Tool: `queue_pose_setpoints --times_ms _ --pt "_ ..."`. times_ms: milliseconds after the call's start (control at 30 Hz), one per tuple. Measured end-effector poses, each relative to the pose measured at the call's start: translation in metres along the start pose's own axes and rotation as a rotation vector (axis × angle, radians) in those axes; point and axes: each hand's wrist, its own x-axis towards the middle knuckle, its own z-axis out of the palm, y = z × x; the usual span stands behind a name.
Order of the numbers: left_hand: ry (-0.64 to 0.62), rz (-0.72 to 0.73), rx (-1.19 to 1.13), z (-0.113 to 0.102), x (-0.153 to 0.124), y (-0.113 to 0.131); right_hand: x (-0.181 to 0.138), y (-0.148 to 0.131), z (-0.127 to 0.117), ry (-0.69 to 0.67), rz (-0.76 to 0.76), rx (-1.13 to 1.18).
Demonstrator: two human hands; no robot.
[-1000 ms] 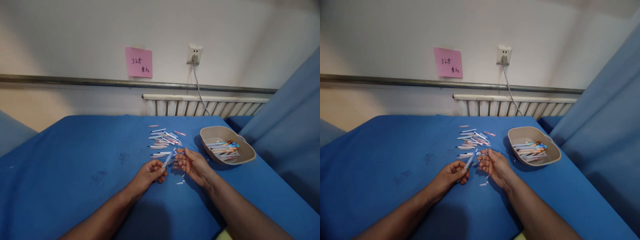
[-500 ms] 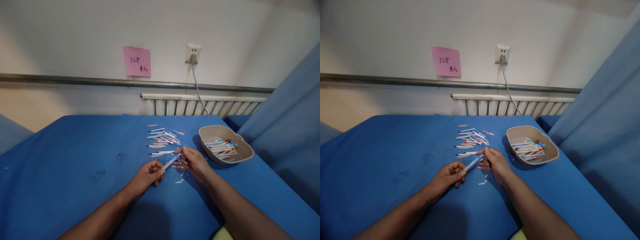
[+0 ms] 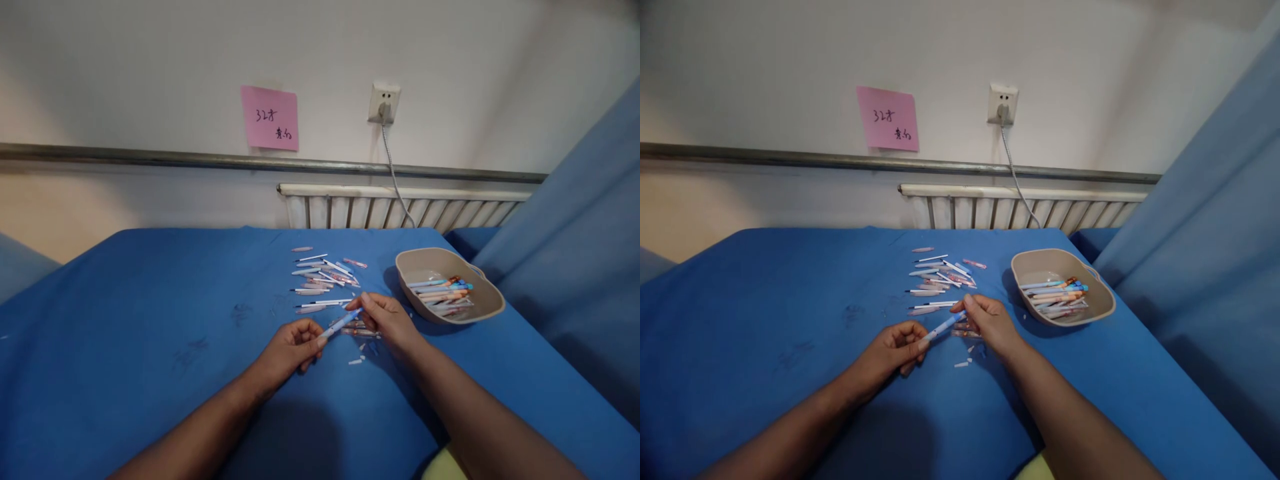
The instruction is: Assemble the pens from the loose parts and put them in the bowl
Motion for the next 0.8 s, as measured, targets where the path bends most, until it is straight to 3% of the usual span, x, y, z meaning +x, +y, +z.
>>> queue_pose_setpoints --times_ms 133,233,367,467,567,700,800 --pt "0.002 0.004 0.01 -0.001 -0.001 0.0 -0.003 -0.003 -0.004 -0.032 -0.144 -0.319" --pt "-0.01 -0.004 0.001 0.001 -0.002 0.001 -0.005 -0.002 -0.003 -0.084 -0.147 -0.356" --pt "-0.046 -0.012 -0.039 0.005 -0.004 -0.001 -0.008 -0.002 0.004 -0.114 -0.123 -0.295" --pt "-0.07 -0.002 -0.074 0.005 -0.004 -0.003 -0.008 -0.002 0.005 -0.052 -0.105 -0.221" --pt "-0.102 0.006 -0.115 0.004 -0.002 -0.005 -0.004 0.003 0.003 0.004 -0.072 -0.09" --pt "-0.103 -0.006 -0.142 0.003 -0.001 -0.007 0.003 0.015 0.003 -0.031 -0.041 0.151" --pt "-0.089 -0.019 -0.162 0.003 -0.001 -0.005 0.005 0.021 0.004 -0.013 -0.018 0.203"
